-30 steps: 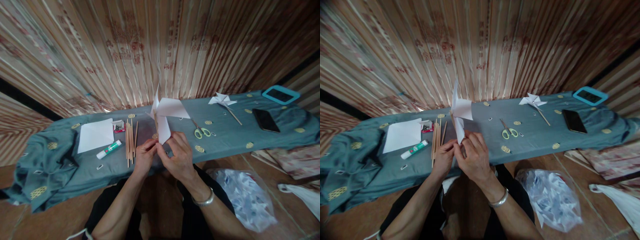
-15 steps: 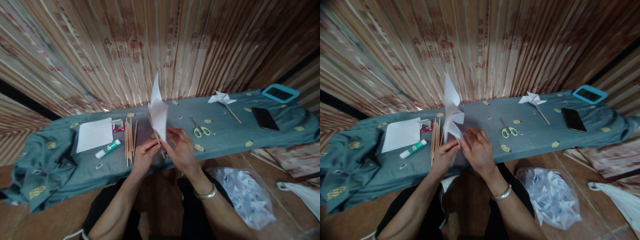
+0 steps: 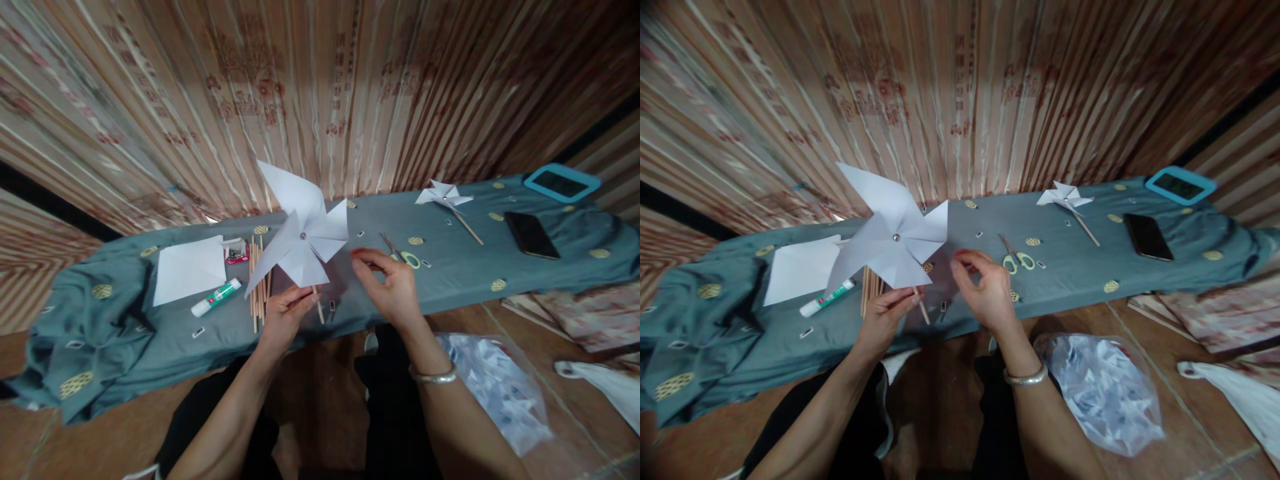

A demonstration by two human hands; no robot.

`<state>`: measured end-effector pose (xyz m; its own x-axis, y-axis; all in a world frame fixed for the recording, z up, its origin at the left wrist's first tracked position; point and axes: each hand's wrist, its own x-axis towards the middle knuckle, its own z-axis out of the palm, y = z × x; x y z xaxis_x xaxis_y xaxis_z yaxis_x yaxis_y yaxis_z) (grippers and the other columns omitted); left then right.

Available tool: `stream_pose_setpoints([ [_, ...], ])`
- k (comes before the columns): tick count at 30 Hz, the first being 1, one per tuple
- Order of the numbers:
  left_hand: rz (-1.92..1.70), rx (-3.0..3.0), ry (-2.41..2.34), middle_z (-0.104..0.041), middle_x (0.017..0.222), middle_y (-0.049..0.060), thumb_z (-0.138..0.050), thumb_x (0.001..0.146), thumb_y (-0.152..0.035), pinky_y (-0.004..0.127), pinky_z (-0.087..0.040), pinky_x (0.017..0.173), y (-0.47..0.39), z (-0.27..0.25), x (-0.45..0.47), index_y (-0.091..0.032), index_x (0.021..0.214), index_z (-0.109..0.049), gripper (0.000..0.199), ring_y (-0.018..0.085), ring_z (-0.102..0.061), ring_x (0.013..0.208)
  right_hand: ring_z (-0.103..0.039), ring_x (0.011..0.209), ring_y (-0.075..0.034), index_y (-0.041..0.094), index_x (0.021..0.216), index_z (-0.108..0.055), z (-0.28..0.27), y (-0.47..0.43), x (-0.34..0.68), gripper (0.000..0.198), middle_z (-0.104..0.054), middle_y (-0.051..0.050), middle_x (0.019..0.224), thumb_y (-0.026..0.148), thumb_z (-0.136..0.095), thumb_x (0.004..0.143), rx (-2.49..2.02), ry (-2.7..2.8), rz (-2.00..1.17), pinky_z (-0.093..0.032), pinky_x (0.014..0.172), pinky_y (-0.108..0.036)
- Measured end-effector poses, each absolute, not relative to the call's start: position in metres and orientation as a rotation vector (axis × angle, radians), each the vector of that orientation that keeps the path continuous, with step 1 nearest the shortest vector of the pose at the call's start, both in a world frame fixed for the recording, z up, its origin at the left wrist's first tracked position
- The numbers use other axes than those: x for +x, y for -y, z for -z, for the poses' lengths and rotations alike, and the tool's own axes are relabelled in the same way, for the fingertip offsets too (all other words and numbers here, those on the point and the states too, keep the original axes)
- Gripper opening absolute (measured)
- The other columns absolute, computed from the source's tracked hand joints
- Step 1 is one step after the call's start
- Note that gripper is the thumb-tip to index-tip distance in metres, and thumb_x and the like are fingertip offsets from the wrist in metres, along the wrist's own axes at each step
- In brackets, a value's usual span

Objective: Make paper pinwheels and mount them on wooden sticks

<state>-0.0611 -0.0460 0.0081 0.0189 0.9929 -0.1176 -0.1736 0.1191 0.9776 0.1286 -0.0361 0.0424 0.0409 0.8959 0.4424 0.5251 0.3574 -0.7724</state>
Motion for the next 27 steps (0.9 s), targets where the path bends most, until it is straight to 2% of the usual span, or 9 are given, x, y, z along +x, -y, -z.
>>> stream_pose_setpoints([
  [2,-1.16,1.036,-1.146,-0.077,0.088,0.006,-0.085,0.058,-0.036,0.029,-0.053,0.082,0.0465,-0.0081,-0.0616,-0.019,0.08,-0.08,0.028,0.019,-0.068,0.083,-0.061,0.117,-0.025,0.016,0.117,-0.064,-0.0438,0.0357,0.1293,0.03,-0.065,-0.015,0.125,0.026,-0.05,0.092,-1.313,1.595,-0.253,-0.053,0.094,-0.042],
  [4,-1.134,1.076,-1.162,-0.075,0.082,0.006,-0.084,0.059,-0.037,0.027,-0.053,0.073,0.0473,-0.0083,-0.0619,-0.018,0.08,-0.08,0.029,0.017,-0.067,0.076,-0.044,0.136,-0.027,0.015,0.135,-0.05,-0.0438,0.0352,0.1287,0.042,-0.047,-0.018,0.145,0.022,-0.045,0.094,-1.299,1.691,-0.122,-0.041,0.109,-0.049],
  [7,-1.112,1.109,-1.153,-0.073,0.075,0.005,-0.084,0.059,-0.038,0.025,-0.051,0.066,0.0486,-0.0084,-0.0615,-0.018,0.081,-0.081,0.029,0.016,-0.065,0.071,-0.025,0.147,-0.028,0.015,0.14,-0.045,-0.0421,0.0349,0.1269,0.045,-0.029,-0.018,0.156,0.018,-0.039,0.095,-1.282,1.813,-0.053,-0.031,0.116,-0.052],
  [10,-1.094,1.132,-1.132,-0.075,0.08,0.006,-0.082,0.061,-0.037,0.025,-0.052,0.071,0.0488,-0.0085,-0.0607,-0.019,0.084,-0.081,0.029,0.017,-0.067,0.077,-0.017,0.149,-0.029,0.016,0.134,-0.051,-0.0407,0.0362,0.125,0.042,-0.023,-0.016,0.157,0.015,-0.037,0.094,-1.265,1.884,-0.034,-0.029,0.117,-0.053],
  [14,-1.116,1.089,-1.14,-0.077,0.092,0.008,-0.085,0.058,-0.039,0.029,-0.054,0.077,0.0469,-0.008,-0.0614,-0.019,0.082,-0.08,0.031,0.02,-0.069,0.082,-0.015,0.15,-0.029,0.02,0.126,-0.056,-0.0419,0.0397,0.1223,0.037,-0.025,-0.012,0.157,0.014,-0.038,0.094,-1.233,1.915,-0.036,-0.026,0.117,-0.056],
  [20,-1.12,1.118,-1.19,-0.077,0.076,0.006,-0.084,0.058,-0.04,0.029,-0.053,0.073,0.0457,-0.0064,-0.0649,-0.018,0.076,-0.08,0.029,0.019,-0.068,0.074,-0.024,0.148,-0.027,0.021,0.124,-0.058,-0.0418,0.0409,0.1218,0.035,-0.033,-0.012,0.154,0.017,-0.042,0.094,-1.205,1.884,-0.085,-0.034,0.114,-0.052],
  [23,-1.115,1.131,-1.185,-0.077,0.075,0.006,-0.083,0.059,-0.038,0.028,-0.052,0.071,0.0466,-0.0069,-0.0654,-0.017,0.077,-0.08,0.027,0.019,-0.067,0.073,-0.029,0.146,-0.027,0.02,0.123,-0.06,-0.0404,0.0396,0.1235,0.033,-0.036,-0.014,0.152,0.019,-0.045,0.093,-1.214,1.85,-0.078,-0.036,0.113,-0.049],
  [27,-1.13,1.125,-1.184,-0.078,0.08,0.006,-0.08,0.061,-0.033,0.028,-0.052,0.073,0.0473,-0.0085,-0.0641,-0.019,0.079,-0.081,0.024,0.019,-0.068,0.075,-0.028,0.146,-0.026,0.018,0.119,-0.062,-0.0415,0.0411,0.1212,0.03,-0.04,-0.015,0.15,0.02,-0.047,0.093,-1.194,1.864,-0.095,-0.036,0.114,-0.049],
])
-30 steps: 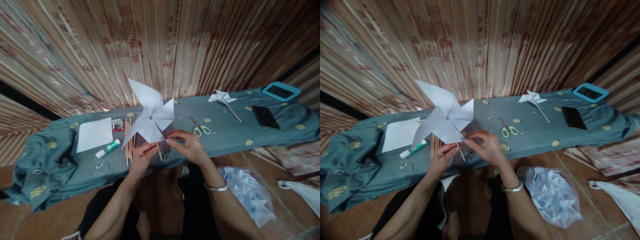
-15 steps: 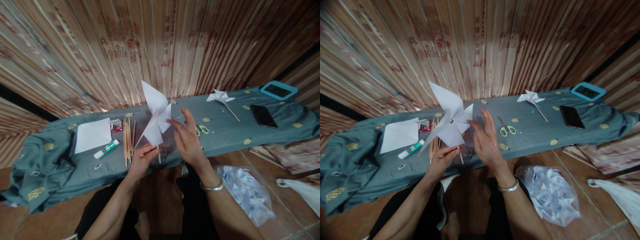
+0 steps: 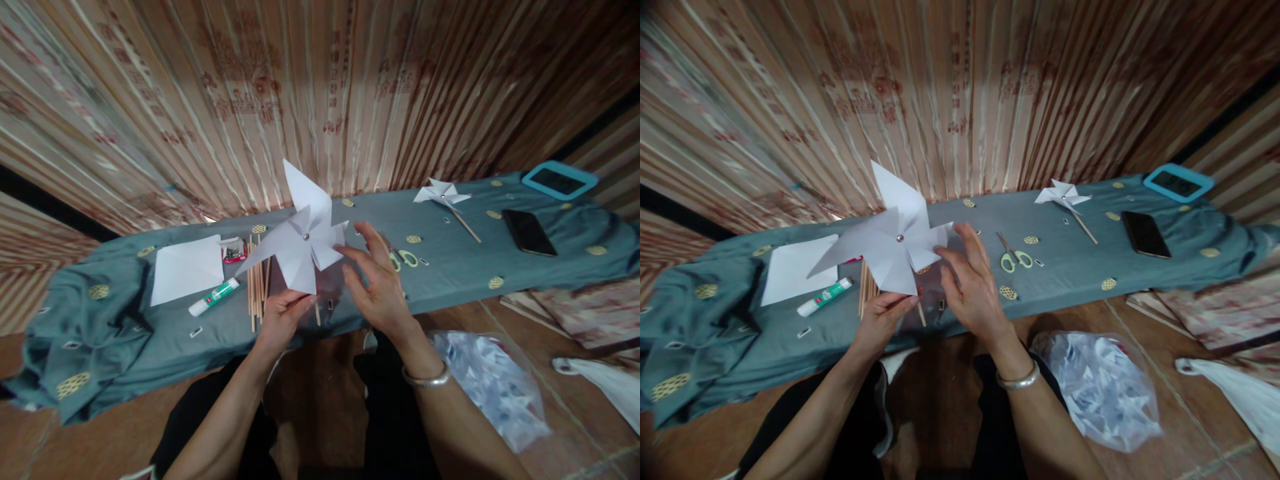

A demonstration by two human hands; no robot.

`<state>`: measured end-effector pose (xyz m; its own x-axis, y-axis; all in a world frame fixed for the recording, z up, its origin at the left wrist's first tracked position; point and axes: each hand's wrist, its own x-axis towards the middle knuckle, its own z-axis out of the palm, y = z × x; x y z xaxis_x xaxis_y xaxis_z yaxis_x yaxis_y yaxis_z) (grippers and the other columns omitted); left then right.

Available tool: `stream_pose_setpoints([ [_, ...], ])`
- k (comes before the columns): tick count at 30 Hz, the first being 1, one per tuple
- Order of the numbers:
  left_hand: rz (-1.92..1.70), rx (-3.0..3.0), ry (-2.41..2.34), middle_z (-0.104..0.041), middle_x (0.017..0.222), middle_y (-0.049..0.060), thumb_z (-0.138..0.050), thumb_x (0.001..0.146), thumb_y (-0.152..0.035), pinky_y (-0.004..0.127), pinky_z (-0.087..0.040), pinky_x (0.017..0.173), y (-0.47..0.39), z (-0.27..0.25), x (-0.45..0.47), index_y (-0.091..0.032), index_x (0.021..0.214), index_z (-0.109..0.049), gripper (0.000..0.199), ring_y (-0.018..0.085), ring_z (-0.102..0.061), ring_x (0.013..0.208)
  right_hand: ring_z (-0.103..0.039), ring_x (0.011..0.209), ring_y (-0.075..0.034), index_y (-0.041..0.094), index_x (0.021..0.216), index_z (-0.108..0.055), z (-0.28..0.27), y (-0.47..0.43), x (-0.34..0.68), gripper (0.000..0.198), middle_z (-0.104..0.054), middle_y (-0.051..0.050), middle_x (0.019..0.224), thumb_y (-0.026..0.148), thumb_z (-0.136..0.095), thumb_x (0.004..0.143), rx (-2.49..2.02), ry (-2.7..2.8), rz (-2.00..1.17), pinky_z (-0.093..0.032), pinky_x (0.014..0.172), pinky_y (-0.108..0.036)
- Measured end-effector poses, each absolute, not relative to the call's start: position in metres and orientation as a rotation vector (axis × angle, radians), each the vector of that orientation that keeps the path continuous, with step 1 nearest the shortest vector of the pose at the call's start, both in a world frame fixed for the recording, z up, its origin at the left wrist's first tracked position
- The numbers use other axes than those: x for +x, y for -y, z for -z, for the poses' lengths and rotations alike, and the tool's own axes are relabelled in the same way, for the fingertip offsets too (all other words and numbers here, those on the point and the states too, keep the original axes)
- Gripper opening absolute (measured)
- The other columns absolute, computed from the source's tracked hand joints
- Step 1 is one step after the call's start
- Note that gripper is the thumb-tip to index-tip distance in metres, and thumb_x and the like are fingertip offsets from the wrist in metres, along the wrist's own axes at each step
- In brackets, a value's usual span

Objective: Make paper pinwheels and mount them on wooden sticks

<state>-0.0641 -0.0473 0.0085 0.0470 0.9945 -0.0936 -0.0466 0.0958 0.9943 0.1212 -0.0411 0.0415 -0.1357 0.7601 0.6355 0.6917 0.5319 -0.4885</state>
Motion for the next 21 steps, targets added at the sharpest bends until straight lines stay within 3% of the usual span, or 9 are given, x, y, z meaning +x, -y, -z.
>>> stream_pose_setpoints([
  [7,-1.174,1.147,-1.176,-0.078,0.086,0.006,-0.078,0.063,-0.033,0.028,-0.053,0.077,0.047,-0.01,-0.06,-0.018,0.079,-0.08,0.022,0.02,-0.068,0.081,-0.036,0.142,-0.025,0.019,0.124,-0.058,-0.045,0.047,0.111,0.034,-0.045,-0.014,0.148,0.022,-0.051,0.091,-1.16,1.834,-0.135,-0.036,0.114,-0.047],
  [10,-1.169,1.122,-1.184,-0.077,0.084,0.007,-0.08,0.062,-0.036,0.028,-0.054,0.072,0.047,-0.009,-0.063,-0.017,0.08,-0.08,0.026,0.019,-0.067,0.075,-0.046,0.135,-0.024,0.019,0.129,-0.054,-0.044,0.047,0.112,0.04,-0.05,-0.015,0.143,0.027,-0.055,0.09,-1.203,1.678,-0.116,-0.045,0.106,-0.043],
  [12,-1.179,1.13,-1.2,-0.077,0.081,0.006,-0.08,0.062,-0.037,0.028,-0.054,0.072,0.046,-0.009,-0.067,-0.017,0.079,-0.08,0.027,0.018,-0.067,0.073,-0.058,0.119,-0.024,0.017,0.118,-0.061,-0.042,0.048,0.114,0.033,-0.061,-0.015,0.129,0.033,-0.057,0.09,-1.273,1.616,-0.155,-0.05,0.095,-0.039],
  [16,-1.212,1.154,-1.225,-0.078,0.084,0.006,-0.08,0.064,-0.038,0.03,-0.054,0.074,0.043,-0.01,-0.073,-0.018,0.08,-0.079,0.026,0.019,-0.067,0.074,-0.066,0.076,-0.018,0.018,0.097,-0.07,-0.032,0.053,0.112,0.033,-0.073,-0.006,0.086,0.048,-0.065,0.084,-1.414,1.927,-0.685,-0.05,0.072,-0.03],
  [19,-1.214,1.136,-1.199,-0.077,0.085,0.006,-0.08,0.064,-0.039,0.032,-0.055,0.078,0.043,-0.012,-0.074,-0.018,0.085,-0.079,0.03,0.02,-0.069,0.078,-0.063,0.067,-0.014,0.019,0.087,-0.071,-0.023,0.055,0.105,0.024,-0.071,0.0,0.075,0.041,-0.07,0.081,-1.342,2.089,-1.129,-0.042,0.062,-0.024],
  [21,-1.208,1.11,-1.166,-0.077,0.085,0.006,-0.082,0.062,-0.039,0.032,-0.055,0.08,0.044,-0.013,-0.072,-0.017,0.087,-0.079,0.033,0.021,-0.069,0.08,-0.057,0.06,-0.011,0.018,0.072,-0.069,-0.018,0.056,0.099,0.019,-0.065,0.003,0.064,0.032,-0.065,0.084,-1.276,2.091,-1.222,-0.036,0.057,-0.022],
])
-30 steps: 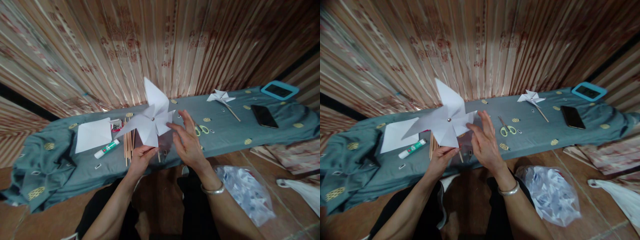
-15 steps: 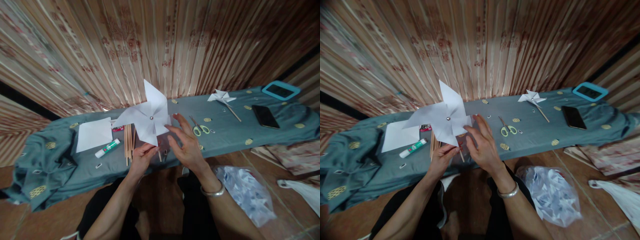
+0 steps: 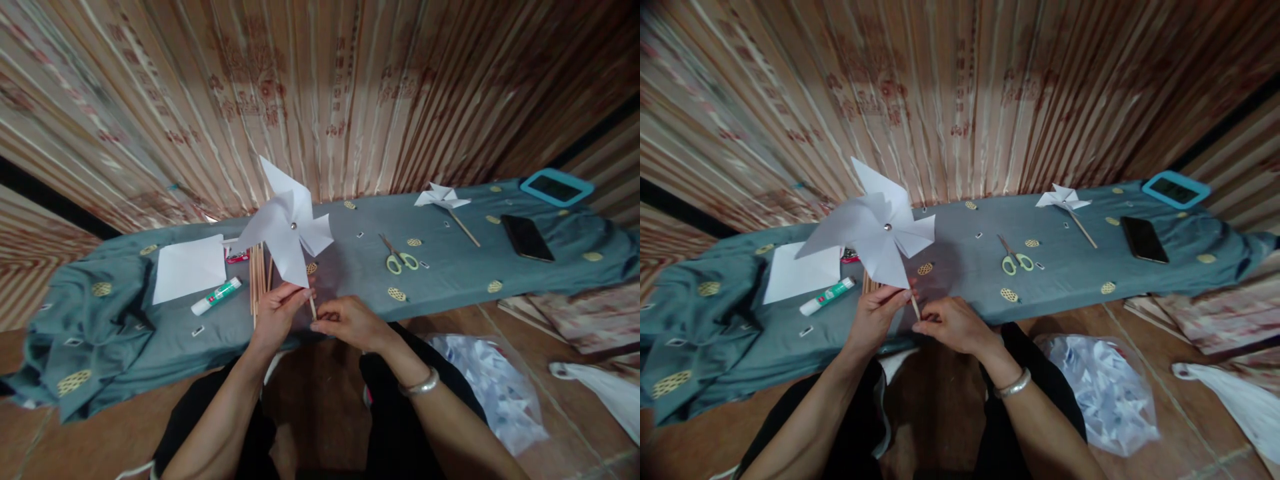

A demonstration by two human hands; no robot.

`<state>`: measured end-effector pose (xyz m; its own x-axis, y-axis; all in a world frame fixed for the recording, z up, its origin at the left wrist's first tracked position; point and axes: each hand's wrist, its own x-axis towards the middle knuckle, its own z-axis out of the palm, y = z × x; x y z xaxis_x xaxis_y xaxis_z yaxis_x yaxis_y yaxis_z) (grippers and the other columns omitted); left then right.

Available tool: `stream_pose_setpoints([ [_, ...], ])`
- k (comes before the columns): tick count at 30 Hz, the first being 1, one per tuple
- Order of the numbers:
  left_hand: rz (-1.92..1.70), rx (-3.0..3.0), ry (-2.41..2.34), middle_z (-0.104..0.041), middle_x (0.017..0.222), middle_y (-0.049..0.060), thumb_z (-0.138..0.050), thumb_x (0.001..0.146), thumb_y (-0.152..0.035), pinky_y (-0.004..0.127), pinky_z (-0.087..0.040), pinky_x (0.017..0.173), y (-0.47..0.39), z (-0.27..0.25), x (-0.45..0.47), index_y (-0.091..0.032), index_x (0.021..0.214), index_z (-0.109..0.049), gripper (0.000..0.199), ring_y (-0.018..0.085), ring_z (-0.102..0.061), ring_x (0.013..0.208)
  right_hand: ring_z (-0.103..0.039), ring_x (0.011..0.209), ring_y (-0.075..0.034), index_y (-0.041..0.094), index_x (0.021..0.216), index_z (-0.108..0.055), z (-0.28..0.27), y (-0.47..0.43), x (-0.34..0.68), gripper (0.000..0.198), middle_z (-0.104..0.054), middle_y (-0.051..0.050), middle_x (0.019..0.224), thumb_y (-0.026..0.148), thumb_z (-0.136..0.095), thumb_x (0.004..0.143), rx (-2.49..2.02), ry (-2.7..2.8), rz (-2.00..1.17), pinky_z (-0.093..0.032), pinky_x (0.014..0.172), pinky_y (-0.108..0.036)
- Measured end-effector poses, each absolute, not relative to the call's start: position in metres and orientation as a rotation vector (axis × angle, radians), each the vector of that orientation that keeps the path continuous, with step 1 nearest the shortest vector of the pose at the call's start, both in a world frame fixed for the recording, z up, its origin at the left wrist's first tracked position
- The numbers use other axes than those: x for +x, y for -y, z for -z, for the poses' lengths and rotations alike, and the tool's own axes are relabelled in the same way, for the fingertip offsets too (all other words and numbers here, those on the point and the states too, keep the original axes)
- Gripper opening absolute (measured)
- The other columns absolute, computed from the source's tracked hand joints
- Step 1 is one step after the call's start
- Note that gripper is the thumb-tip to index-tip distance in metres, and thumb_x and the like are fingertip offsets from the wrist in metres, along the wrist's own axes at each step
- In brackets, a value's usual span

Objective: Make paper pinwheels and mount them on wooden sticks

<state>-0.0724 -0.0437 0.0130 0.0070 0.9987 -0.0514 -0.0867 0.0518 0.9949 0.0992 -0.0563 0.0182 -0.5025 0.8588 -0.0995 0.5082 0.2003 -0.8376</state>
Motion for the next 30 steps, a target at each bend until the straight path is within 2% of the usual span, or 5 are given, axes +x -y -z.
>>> stream_pose_setpoints([
  [5,-1.19,0.984,-1.121,-0.077,0.089,0.006,-0.086,0.056,-0.037,0.034,-0.057,0.081,0.047,-0.015,-0.069,-0.016,0.087,-0.079,0.038,0.02,-0.07,0.079,-0.043,0.052,-0.008,0.017,0.062,-0.062,-0.018,0.056,0.092,0.026,-0.05,0.006,0.053,0.026,-0.061,0.087,-1.277,2.036,-1.139,-0.026,0.052,-0.022],
  [13,-1.17,1.094,-1.145,-0.076,0.091,0.007,-0.082,0.062,-0.034,0.029,-0.055,0.079,0.049,-0.013,-0.07,-0.017,0.085,-0.08,0.029,0.019,-0.069,0.083,-0.05,0.056,-0.009,0.018,0.078,-0.07,-0.028,0.055,0.099,0.021,-0.061,0.004,0.06,0.033,-0.06,0.089,-1.28,2.045,-1.05,-0.032,0.055,-0.022],
  [20,-1.086,1.127,-1.144,-0.074,0.083,0.006,-0.082,0.062,-0.033,0.025,-0.054,0.071,0.055,-0.012,-0.07,-0.018,0.084,-0.081,0.027,0.017,-0.066,0.076,-0.066,0.098,-0.022,0.02,0.114,-0.065,-0.042,0.042,0.136,0.031,-0.071,-0.01,0.11,0.036,-0.049,0.094,-1.391,1.584,-0.288,-0.051,0.088,-0.037],
  [24,-0.988,1.121,-1.095,-0.074,0.085,0.007,-0.082,0.061,-0.036,0.026,-0.055,0.072,0.061,-0.01,-0.068,-0.019,0.083,-0.081,0.027,0.018,-0.067,0.075,-0.035,0.142,-0.025,0.021,0.142,-0.041,-0.041,0.036,0.147,0.048,-0.041,-0.014,0.151,0.026,-0.039,0.095,-1.344,1.671,-0.103,-0.033,0.114,-0.052],
  [30,-0.926,1.09,-1.046,-0.074,0.086,0.007,-0.084,0.061,-0.037,0.028,-0.057,0.077,0.066,-0.014,-0.065,-0.02,0.08,-0.081,0.026,0.017,-0.068,0.074,-0.021,0.149,-0.025,0.02,0.136,-0.049,-0.034,0.032,0.15,0.046,-0.032,-0.012,0.157,0.018,-0.036,0.092,-1.388,1.785,-0.185,-0.025,0.118,-0.055],
])
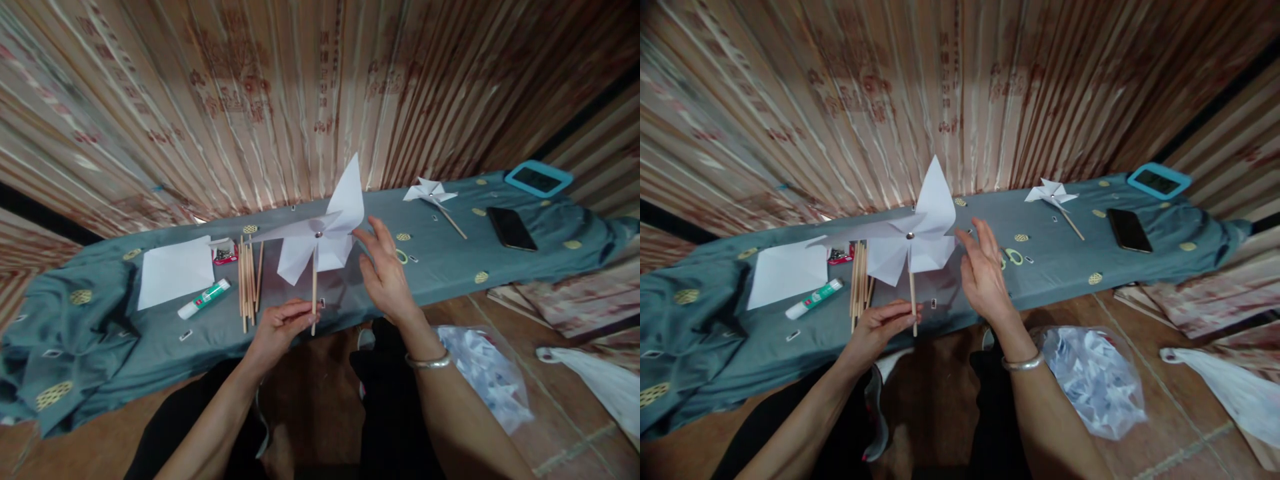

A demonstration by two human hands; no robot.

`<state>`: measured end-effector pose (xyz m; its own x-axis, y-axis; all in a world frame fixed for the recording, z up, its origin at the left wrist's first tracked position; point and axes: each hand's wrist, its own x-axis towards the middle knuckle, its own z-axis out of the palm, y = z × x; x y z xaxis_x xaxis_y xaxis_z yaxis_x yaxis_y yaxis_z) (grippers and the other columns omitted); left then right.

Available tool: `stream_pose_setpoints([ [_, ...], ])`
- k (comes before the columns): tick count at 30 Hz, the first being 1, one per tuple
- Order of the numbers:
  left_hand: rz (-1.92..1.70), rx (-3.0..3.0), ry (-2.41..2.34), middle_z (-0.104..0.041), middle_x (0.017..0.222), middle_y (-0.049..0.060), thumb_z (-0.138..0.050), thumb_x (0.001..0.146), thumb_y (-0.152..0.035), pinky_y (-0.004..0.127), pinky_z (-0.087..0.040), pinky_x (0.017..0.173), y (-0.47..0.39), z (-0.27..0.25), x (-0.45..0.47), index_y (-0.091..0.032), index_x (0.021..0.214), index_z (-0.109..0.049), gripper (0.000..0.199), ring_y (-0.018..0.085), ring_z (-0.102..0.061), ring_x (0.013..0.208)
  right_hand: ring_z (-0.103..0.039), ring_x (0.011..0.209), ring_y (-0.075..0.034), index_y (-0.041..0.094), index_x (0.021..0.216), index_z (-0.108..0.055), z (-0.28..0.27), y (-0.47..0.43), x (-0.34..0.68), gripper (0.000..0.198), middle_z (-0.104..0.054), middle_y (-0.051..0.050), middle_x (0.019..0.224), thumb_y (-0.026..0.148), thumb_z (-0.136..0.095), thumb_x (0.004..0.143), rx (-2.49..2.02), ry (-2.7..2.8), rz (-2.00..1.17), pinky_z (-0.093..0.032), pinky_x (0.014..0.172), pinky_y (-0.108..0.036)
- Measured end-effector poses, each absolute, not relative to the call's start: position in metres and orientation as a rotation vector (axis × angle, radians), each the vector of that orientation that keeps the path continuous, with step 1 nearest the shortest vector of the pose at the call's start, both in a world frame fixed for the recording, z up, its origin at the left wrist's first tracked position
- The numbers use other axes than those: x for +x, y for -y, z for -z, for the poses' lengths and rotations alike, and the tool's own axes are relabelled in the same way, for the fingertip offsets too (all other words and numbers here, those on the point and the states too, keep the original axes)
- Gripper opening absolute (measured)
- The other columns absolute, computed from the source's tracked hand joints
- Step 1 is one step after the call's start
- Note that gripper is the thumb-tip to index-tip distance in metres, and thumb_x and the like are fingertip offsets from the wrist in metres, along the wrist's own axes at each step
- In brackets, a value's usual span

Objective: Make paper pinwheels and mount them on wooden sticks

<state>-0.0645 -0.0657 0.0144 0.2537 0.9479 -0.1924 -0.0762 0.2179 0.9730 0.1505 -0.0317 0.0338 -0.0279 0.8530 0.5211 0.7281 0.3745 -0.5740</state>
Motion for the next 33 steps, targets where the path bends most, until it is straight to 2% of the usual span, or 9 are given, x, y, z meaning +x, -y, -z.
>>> stream_pose_setpoints([
  [9,-0.975,1.085,-1.07,-0.073,0.083,0.007,-0.084,0.058,-0.038,0.027,-0.056,0.073,0.061,-0.017,-0.066,-0.019,0.08,-0.081,0.029,0.018,-0.067,0.074,-0.033,0.144,-0.024,0.023,0.105,-0.069,-0.029,0.034,0.144,0.031,-0.048,-0.008,0.148,0.017,-0.044,0.088,-1.277,1.787,-0.466,-0.029,0.117,-0.052],
  [15,-0.986,1.102,-1.095,-0.072,0.081,0.006,-0.083,0.06,-0.036,0.026,-0.054,0.073,0.059,-0.015,-0.069,-0.019,0.082,-0.081,0.028,0.017,-0.065,0.075,-0.049,0.134,-0.023,0.026,0.09,-0.074,-0.034,0.041,0.134,0.031,-0.06,-0.003,0.137,0.016,-0.044,0.086,-1.158,1.829,-0.692,-0.041,0.11,-0.045],
  [17,-0.99,1.111,-1.092,-0.071,0.081,0.006,-0.083,0.061,-0.035,0.025,-0.053,0.073,0.059,-0.015,-0.069,-0.018,0.081,-0.081,0.026,0.017,-0.065,0.076,-0.06,0.122,-0.022,0.024,0.085,-0.073,-0.035,0.042,0.137,0.032,-0.069,-0.005,0.122,0.015,-0.043,0.086,-1.188,1.717,-0.652,-0.048,0.104,-0.043],
  [19,-0.986,1.121,-1.086,-0.071,0.08,0.006,-0.082,0.062,-0.035,0.024,-0.052,0.071,0.059,-0.015,-0.07,-0.018,0.08,-0.081,0.025,0.016,-0.064,0.075,-0.065,0.113,-0.022,0.022,0.09,-0.072,-0.037,0.042,0.141,0.031,-0.072,-0.007,0.113,0.015,-0.042,0.088,-1.25,1.561,-0.481,-0.05,0.101,-0.043],
  [21,-0.975,1.129,-1.078,-0.071,0.081,0.006,-0.082,0.062,-0.035,0.024,-0.052,0.07,0.06,-0.013,-0.069,-0.018,0.08,-0.081,0.024,0.016,-0.064,0.074,-0.059,0.121,-0.024,0.021,0.113,-0.066,-0.04,0.041,0.146,0.034,-0.065,-0.01,0.125,0.017,-0.041,0.09,-1.297,1.493,-0.259,-0.048,0.104,-0.045],
  [23,-0.956,1.131,-1.063,-0.072,0.082,0.006,-0.082,0.063,-0.034,0.025,-0.052,0.072,0.061,-0.01,-0.068,-0.019,0.082,-0.081,0.024,0.016,-0.065,0.075,-0.042,0.138,-0.026,0.021,0.137,-0.049,-0.044,0.04,0.15,0.047,-0.047,-0.013,0.146,0.016,-0.04,0.091,-1.324,1.56,-0.075,-0.04,0.11,-0.05],
  [25,-0.93,1.133,-1.044,-0.072,0.083,0.006,-0.082,0.064,-0.033,0.026,-0.052,0.073,0.063,-0.008,-0.066,-0.02,0.083,-0.081,0.023,0.017,-0.065,0.076,-0.023,0.148,-0.03,0.025,0.148,-0.032,-0.049,0.038,0.151,0.059,-0.026,-0.012,0.158,0.013,-0.038,0.091,-1.345,1.665,0.053,-0.031,0.114,-0.056],
  [28,-0.896,1.168,-1.014,-0.072,0.081,0.006,-0.081,0.065,-0.032,0.025,-0.051,0.071,0.065,-0.006,-0.064,-0.02,0.082,-0.081,0.021,0.016,-0.064,0.075,-0.01,0.15,-0.034,0.033,0.152,-0.023,-0.052,0.034,0.153,0.068,-0.012,-0.008,0.162,0.008,-0.035,0.09,-1.381,1.743,0.167,-0.023,0.114,-0.064],
  [33,-0.863,1.217,-1.01,-0.071,0.08,0.006,-0.079,0.068,-0.03,0.023,-0.049,0.069,0.066,-0.006,-0.064,-0.02,0.083,-0.081,0.019,0.016,-0.063,0.074,-0.01,0.149,-0.039,0.039,0.15,-0.026,-0.05,0.029,0.16,0.069,-0.01,-0.004,0.163,0.009,-0.04,0.089,-1.423,1.783,0.204,-0.025,0.11,-0.069],
])
